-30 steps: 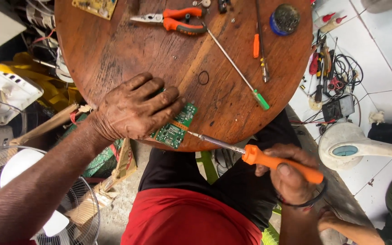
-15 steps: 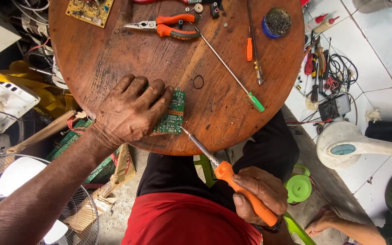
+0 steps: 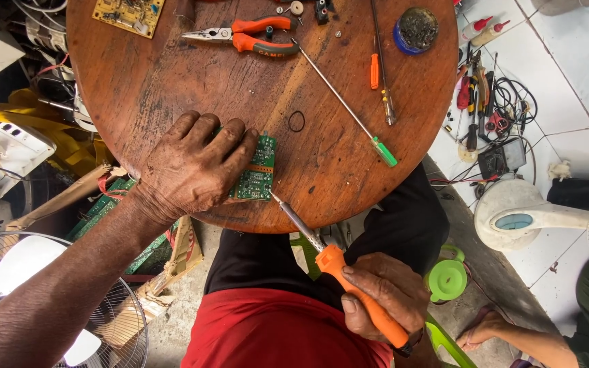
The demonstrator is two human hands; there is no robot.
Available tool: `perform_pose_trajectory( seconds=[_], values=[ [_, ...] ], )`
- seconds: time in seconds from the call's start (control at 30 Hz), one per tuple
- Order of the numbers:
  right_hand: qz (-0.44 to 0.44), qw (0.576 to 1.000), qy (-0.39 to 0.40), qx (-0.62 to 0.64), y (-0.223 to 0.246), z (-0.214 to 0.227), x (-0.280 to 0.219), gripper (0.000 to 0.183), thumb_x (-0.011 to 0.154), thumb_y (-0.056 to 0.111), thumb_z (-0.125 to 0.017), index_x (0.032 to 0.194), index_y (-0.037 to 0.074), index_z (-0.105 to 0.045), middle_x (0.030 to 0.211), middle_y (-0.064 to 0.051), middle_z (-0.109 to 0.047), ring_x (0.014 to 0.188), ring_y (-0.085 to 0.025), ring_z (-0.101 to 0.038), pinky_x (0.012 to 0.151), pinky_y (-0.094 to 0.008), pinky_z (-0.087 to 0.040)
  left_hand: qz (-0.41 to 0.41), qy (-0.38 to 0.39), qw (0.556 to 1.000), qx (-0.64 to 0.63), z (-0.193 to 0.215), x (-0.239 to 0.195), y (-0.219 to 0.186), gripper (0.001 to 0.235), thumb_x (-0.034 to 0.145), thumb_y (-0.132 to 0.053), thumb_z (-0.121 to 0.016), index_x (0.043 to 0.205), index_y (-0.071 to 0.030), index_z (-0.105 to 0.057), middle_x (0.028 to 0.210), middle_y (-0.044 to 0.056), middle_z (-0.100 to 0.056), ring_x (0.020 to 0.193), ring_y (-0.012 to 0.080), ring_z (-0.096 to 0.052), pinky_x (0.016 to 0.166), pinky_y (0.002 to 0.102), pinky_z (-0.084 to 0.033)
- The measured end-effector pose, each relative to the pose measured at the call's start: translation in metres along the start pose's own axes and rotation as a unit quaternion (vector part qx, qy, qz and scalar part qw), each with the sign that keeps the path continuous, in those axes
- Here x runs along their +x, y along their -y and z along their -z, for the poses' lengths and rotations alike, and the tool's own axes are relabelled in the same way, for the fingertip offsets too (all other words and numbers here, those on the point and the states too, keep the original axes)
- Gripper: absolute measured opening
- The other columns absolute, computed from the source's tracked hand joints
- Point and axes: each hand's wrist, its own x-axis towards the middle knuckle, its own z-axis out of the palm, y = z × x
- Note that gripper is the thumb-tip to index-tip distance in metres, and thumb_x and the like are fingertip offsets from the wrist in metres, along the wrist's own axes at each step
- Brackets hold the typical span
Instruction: The person uses a soldering iron to work on a small electronic component and then on a green circuit board. They hold the board with their left hand and apply the soldering iron with their right hand, flipping the board over to work on different sides.
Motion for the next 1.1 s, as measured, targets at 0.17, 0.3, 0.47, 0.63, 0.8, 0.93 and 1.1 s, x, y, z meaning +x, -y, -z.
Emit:
perform_pose_trajectory(
  seconds=[0.17, 0.3, 0.47, 0.63, 0.8, 0.93, 1.1],
  values=[
    [0.042, 0.998, 0.039, -0.028, 0.013, 0.001, 0.018, 0.027, 0.096, 0.025, -0.065, 0.11, 0.002, -0.07, 0.082, -0.012, -0.071, 0.069, -0.025, -0.073, 0.063, -0.039, -0.065, 0.004, 0.004, 1.0, 0.002, -0.001, 0.002, -0.001, 0.044, 0.108, -0.043, -0.044, 0.121, -0.008, -0.068, 0.116, 0.01, -0.068, 0.086, 0.0283, -0.063, 0.081, 0.042, -0.051],
    [0.04, 0.996, 0.052, -0.055, 0.025, -0.004, 0.02, 0.026, 0.097, 0.023, -0.064, 0.11, 0.002, -0.071, 0.082, -0.012, -0.072, 0.069, -0.024, -0.074, 0.065, -0.04, -0.067, 0.016, 0.011, 1.0, 0.015, -0.002, 0.002, -0.004, 0.031, 0.102, -0.02, -0.047, 0.122, -0.009, -0.068, 0.116, 0.008, -0.068, 0.085, 0.0271, -0.062, 0.08, 0.041, -0.051],
    [0.035, 0.995, 0.067, -0.068, 0.03, -0.009, 0.018, 0.027, 0.098, 0.021, -0.066, 0.118, 0.003, -0.068, 0.085, -0.01, -0.072, 0.071, -0.021, -0.073, 0.065, -0.039, -0.066, 0.037, 0.014, 0.998, 0.052, 0.002, 0.006, -0.007, 0.029, 0.099, -0.02, -0.047, 0.117, -0.01, -0.068, 0.112, 0.007, -0.067, 0.082, 0.0249, -0.059, 0.078, 0.038, -0.05],
    [0.007, 0.993, 0.08, -0.082, 0.032, -0.017, 0.011, 0.03, 0.101, 0.023, -0.067, 0.126, 0.007, -0.068, 0.09, -0.01, -0.071, 0.073, -0.022, -0.074, 0.066, -0.041, -0.065, 0.065, 0.028, 0.995, 0.065, 0.004, 0.006, -0.012, 0.032, 0.097, -0.02, -0.047, 0.118, -0.008, -0.068, 0.111, 0.007, -0.065, 0.081, 0.0241, -0.056, 0.077, 0.038, -0.049],
    [0.014, 0.993, 0.07, -0.093, 0.032, -0.028, 0.017, 0.031, 0.1, 0.019, -0.07, 0.128, 0.007, -0.066, 0.091, -0.009, -0.068, 0.074, -0.022, -0.071, 0.066, -0.04, -0.062, 0.114, 0.041, 0.988, 0.097, -0.001, 0.004, -0.018, 0.033, 0.095, -0.019, -0.052, 0.121, -0.008, -0.068, 0.113, 0.008, -0.065, 0.083, 0.0264, -0.058, 0.078, 0.04, -0.048],
    [0.012, 0.992, 0.061, -0.106, 0.03, -0.029, 0.029, 0.029, 0.099, 0.02, -0.07, 0.125, 0.007, -0.068, 0.093, -0.009, -0.069, 0.079, -0.024, -0.073, 0.07, -0.042, -0.065, 0.135, 0.065, 0.981, 0.124, 0.0, 0.002, -0.019, 0.032, 0.09, -0.025, -0.052, 0.114, -0.011, -0.067, 0.1, 0.005, -0.061, 0.078, 0.025, -0.056, 0.072, 0.038, -0.045],
    [0.006, 0.991, 0.014, -0.131, 0.018, -0.012, 0.037, 0.023, 0.097, 0.015, -0.068, 0.113, -0.002, -0.069, 0.089, -0.017, -0.072, 0.074, -0.027, -0.072, 0.064, -0.039, -0.062, 0.133, 0.094, 0.981, 0.108, 0.002, -0.011, -0.019, 0.035, 0.094, -0.024, -0.051, 0.122, -0.01, -0.066, 0.112, 0.005, -0.065, 0.085, 0.0255, -0.061, 0.078, 0.039, -0.049]
  ],
)
